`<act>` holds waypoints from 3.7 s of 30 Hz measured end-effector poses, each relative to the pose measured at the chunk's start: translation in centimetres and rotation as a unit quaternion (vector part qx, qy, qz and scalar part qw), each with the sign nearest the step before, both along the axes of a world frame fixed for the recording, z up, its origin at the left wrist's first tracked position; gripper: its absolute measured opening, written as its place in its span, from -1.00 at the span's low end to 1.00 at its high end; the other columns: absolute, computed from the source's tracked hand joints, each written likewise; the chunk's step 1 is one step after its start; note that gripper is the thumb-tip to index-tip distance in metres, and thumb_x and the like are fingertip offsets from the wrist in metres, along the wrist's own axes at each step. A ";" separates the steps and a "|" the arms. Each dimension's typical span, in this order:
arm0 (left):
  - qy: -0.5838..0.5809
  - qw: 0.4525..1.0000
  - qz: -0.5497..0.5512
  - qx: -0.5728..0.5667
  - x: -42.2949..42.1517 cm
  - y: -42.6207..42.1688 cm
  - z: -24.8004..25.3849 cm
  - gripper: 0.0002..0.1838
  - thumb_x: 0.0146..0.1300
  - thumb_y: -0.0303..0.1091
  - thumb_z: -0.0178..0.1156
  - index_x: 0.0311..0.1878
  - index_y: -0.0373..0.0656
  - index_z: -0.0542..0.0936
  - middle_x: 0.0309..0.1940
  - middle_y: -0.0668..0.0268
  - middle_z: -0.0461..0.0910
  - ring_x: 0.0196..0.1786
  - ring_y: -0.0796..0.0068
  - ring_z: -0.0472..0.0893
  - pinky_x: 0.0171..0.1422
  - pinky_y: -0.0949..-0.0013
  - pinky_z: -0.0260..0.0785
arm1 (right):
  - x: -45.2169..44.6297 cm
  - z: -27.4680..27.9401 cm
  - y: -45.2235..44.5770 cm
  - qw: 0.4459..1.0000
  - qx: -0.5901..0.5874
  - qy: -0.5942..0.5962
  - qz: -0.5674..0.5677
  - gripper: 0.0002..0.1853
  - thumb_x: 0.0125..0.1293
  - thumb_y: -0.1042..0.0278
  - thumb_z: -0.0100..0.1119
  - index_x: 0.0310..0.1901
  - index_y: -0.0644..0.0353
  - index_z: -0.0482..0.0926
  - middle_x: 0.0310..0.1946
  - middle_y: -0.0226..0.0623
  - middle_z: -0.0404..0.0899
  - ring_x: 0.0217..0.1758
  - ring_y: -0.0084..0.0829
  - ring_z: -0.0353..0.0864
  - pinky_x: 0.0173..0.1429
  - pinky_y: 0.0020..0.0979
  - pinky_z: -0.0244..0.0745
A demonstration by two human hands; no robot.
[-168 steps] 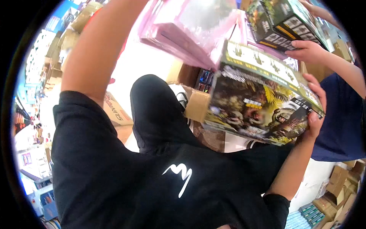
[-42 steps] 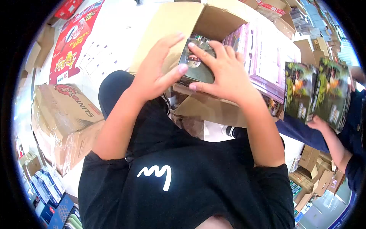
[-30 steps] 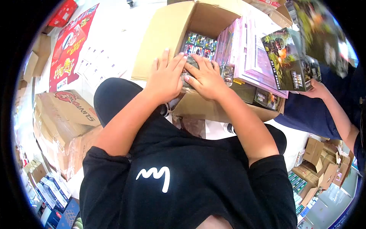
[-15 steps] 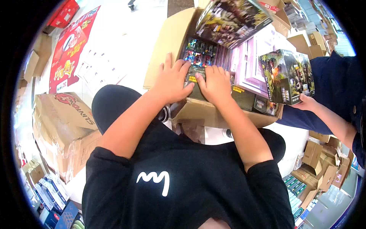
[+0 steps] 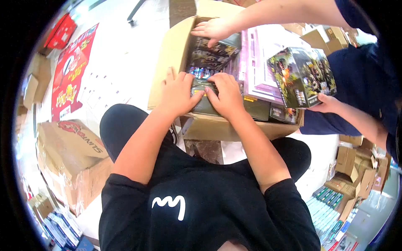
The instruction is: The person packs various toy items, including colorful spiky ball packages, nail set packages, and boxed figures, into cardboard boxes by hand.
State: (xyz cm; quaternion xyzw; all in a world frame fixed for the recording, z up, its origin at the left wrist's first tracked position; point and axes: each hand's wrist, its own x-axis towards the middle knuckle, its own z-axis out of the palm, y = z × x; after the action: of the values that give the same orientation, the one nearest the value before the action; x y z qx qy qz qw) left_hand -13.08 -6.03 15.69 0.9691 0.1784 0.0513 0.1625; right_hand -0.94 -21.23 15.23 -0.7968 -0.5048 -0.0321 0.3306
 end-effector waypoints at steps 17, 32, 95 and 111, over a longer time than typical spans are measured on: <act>-0.001 1.000 0.026 0.000 3.3 1.5 -0.3 -0.51 0.34 0.17 0.23 -0.28 -0.15 0.68 -0.23 -0.05 0.71 0.30 -0.39 0.42 0.36 -0.11 0.34 | -8.9 22.8 -13.3 0.954 0.095 0.110 0.264 -0.82 0.30 0.56 0.17 -0.11 0.26 0.70 -0.26 -0.22 0.67 -0.22 -0.39 0.62 -0.08 -0.39 0.50; -0.320 0.920 0.045 -0.223 2.5 2.4 -1.5 -0.37 0.52 -0.11 0.05 0.43 -0.41 0.27 0.34 -0.18 0.33 0.43 -0.04 0.35 0.56 0.12 0.11 | 0.1 7.8 -14.1 0.928 0.253 0.262 -0.084 -0.81 0.40 0.57 0.12 -0.06 0.30 0.71 -0.32 -0.34 0.69 -0.24 -0.58 0.62 -0.08 -0.54 0.49; 0.252 0.918 -0.060 0.300 9.0 10.5 0.2 -0.30 0.34 0.01 0.17 0.38 -0.34 0.45 0.38 -0.31 0.35 0.44 -0.27 0.33 0.51 -0.13 0.17 | 3.9 -28.9 -69.2 0.579 -0.175 0.213 -0.767 -0.19 0.16 0.03 0.34 0.43 0.17 0.37 0.42 -0.01 0.34 0.40 0.04 0.46 0.45 -0.08 0.41; 0.296 0.921 -0.159 0.196 10.2 8.3 2.0 -0.48 0.36 0.03 0.07 -0.08 -0.31 0.72 -0.16 -0.24 0.68 -0.19 -0.32 0.66 -0.09 -0.08 0.46 | -11.6 -27.0 -52.3 0.704 -0.338 0.348 -0.519 -0.86 0.36 0.28 0.13 -0.12 0.03 0.61 -0.09 -0.23 0.62 -0.10 -0.17 0.73 -0.12 -0.07 0.62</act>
State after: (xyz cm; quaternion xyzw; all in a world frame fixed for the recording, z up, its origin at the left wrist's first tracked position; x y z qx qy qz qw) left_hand -2.86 2.28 17.69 0.9682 0.0478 -0.2305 -0.0851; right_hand -12.54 -73.53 -11.77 -0.9458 0.1617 0.2537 0.1220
